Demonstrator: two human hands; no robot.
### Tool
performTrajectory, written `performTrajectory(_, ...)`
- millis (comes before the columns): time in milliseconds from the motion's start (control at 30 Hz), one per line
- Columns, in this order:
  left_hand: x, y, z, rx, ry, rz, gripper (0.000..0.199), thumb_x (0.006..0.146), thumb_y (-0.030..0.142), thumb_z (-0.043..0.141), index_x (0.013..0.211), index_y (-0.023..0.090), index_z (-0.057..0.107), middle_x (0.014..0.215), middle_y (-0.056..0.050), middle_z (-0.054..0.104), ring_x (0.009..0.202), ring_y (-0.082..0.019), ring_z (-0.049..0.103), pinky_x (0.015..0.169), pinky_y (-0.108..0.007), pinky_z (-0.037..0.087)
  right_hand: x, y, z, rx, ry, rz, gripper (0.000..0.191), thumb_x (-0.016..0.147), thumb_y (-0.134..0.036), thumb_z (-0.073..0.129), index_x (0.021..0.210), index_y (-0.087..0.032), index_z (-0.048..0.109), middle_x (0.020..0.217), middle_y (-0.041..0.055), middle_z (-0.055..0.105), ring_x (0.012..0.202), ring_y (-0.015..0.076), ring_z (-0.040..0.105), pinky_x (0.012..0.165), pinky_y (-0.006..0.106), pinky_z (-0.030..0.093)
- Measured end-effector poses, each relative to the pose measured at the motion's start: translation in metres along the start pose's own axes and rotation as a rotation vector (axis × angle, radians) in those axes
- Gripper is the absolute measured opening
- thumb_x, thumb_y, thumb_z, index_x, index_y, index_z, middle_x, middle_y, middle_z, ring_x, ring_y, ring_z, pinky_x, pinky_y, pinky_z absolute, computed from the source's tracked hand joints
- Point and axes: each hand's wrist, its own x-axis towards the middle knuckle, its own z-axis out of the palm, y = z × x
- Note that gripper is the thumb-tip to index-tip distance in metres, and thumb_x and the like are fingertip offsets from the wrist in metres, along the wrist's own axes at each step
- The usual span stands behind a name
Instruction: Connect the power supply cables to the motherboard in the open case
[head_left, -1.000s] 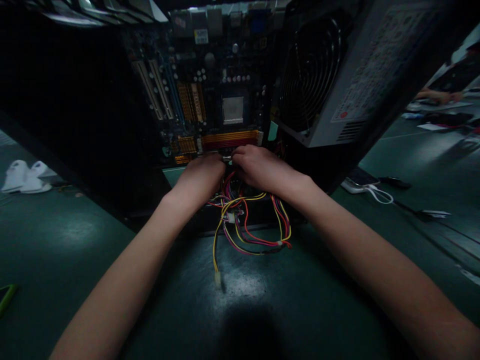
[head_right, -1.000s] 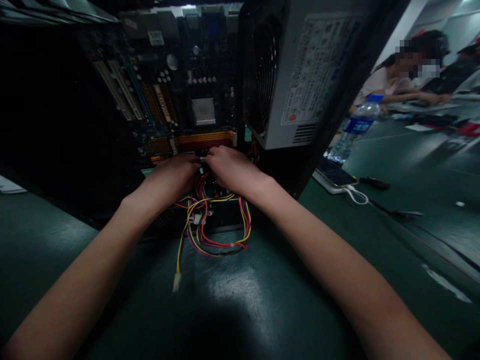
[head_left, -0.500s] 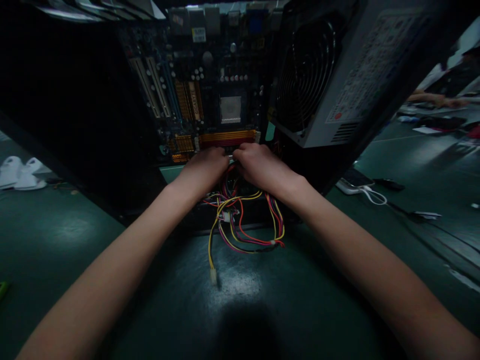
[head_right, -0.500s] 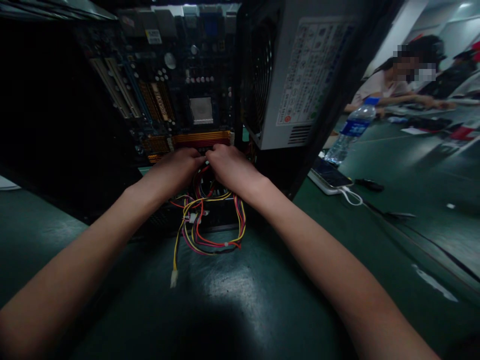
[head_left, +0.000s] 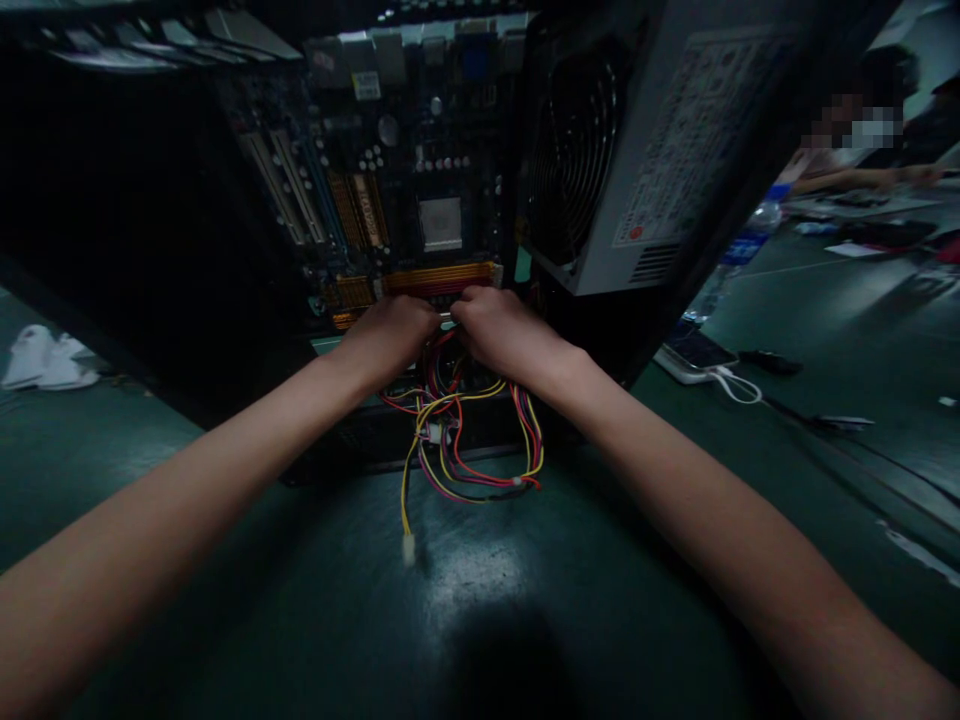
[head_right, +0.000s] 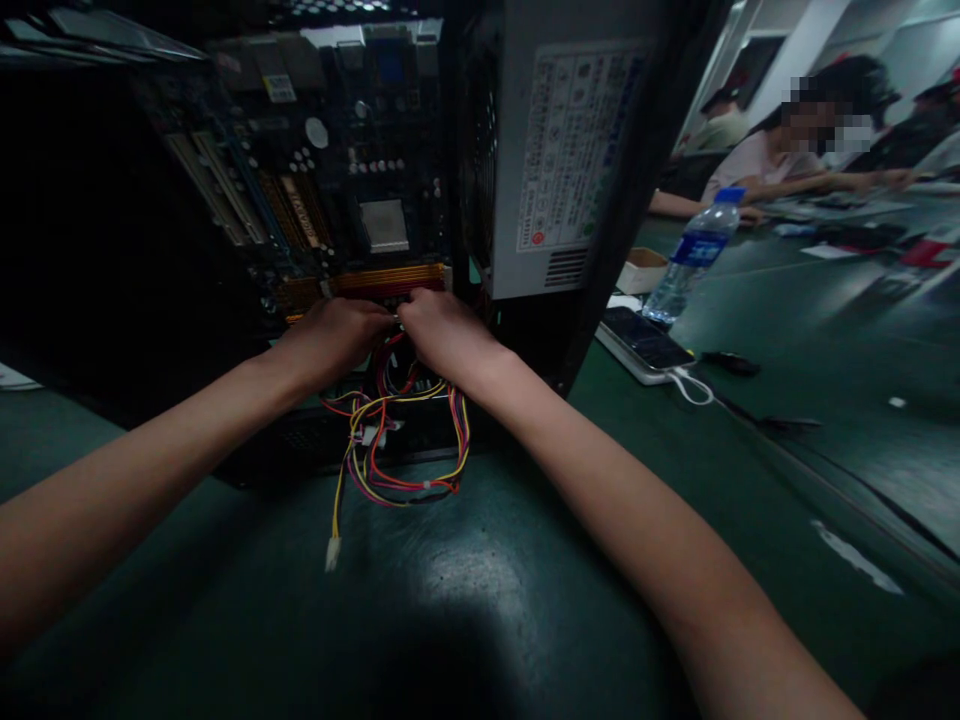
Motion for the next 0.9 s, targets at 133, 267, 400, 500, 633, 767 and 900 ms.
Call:
performTrajectory(133, 0.000, -0.007, 0.003, 0.046, 0.009, -0.007, 0.035, 0.094, 0.017, 0.047, 0.111, 0.015, 0.078, 0.109, -0.015, 0.075, 0.093, -0.026, 0.070, 0.075, -0.033, 0.051, 0.001, 0.000, 0.000, 0.004, -0.018, 0.008, 0.028, 0.098, -0.008, 0.050, 0.114, -0.008, 0.073, 0.115, 0.0177, 0.069, 0.100, 0.0270, 0.068, 0.081, 0.033, 0.048)
performTrajectory(267, 0.001, -0.008, 0.005, 0.040, 0.016, -0.004, 0.038, 0.094, 0.017, 0.046, 0.116, 0.015, 0.077, 0.105, -0.015, 0.073, 0.090, -0.026, 0.069, 0.074, -0.034, 0.050, 0.001, -0.001, -0.001, 0.021, -0.018, 0.009, 0.030, 0.098, -0.007, 0.049, 0.116, -0.008, 0.072, 0.117, 0.0183, 0.069, 0.103, 0.0271, 0.068, 0.083, 0.034, 0.049)
performTrajectory(400, 0.003, -0.001, 0.002, 0.073, -0.024, -0.030, 0.040, 0.095, 0.017, 0.043, 0.118, 0.012, 0.076, 0.106, -0.016, 0.072, 0.092, -0.026, 0.068, 0.076, -0.034, 0.050, 0.001, -0.001, -0.002, 0.019, -0.028, 0.019, 0.031, 0.097, -0.005, 0.047, 0.116, -0.008, 0.072, 0.119, 0.0189, 0.068, 0.104, 0.0273, 0.068, 0.084, 0.034, 0.049)
performTrajectory(500, 0.004, 0.003, 0.001, 0.086, -0.052, -0.065, 0.040, 0.095, 0.016, 0.042, 0.117, 0.010, 0.076, 0.109, -0.017, 0.071, 0.096, -0.027, 0.067, 0.080, -0.035, 0.050, 0.001, -0.002, -0.002, 0.008, -0.027, 0.026, 0.032, 0.097, -0.004, 0.047, 0.116, -0.007, 0.072, 0.119, 0.0195, 0.068, 0.104, 0.0271, 0.068, 0.083, 0.034, 0.050)
performTrajectory(633, 0.003, 0.005, 0.000, 0.057, -0.052, -0.079, 0.038, 0.095, 0.016, 0.044, 0.117, 0.011, 0.075, 0.113, -0.017, 0.071, 0.100, -0.028, 0.067, 0.083, -0.035, 0.050, 0.000, -0.002, -0.003, 0.003, -0.028, 0.027, 0.032, 0.096, -0.005, 0.048, 0.117, -0.008, 0.073, 0.118, 0.0187, 0.068, 0.103, 0.0275, 0.068, 0.082, 0.033, 0.049)
performTrajectory(767, 0.004, 0.008, -0.001, -0.034, -0.038, -0.160, 0.035, 0.096, 0.019, 0.043, 0.114, 0.011, 0.073, 0.111, -0.016, 0.072, 0.099, -0.026, 0.067, 0.083, -0.032, 0.050, -0.001, -0.003, -0.004, -0.007, -0.030, 0.032, 0.032, 0.096, -0.006, 0.048, 0.116, -0.008, 0.073, 0.119, 0.0192, 0.068, 0.104, 0.0276, 0.068, 0.081, 0.033, 0.049)
performTrajectory(900, 0.006, 0.007, 0.000, 0.013, -0.054, -0.120, 0.036, 0.095, 0.017, 0.043, 0.113, 0.010, 0.073, 0.113, -0.017, 0.070, 0.100, -0.028, 0.066, 0.083, -0.035, 0.050, -0.002, -0.003, -0.005, -0.011, -0.031, 0.028, 0.032, 0.096, -0.006, 0.049, 0.117, -0.008, 0.073, 0.120, 0.0198, 0.068, 0.105, 0.0277, 0.067, 0.080, 0.033, 0.049)
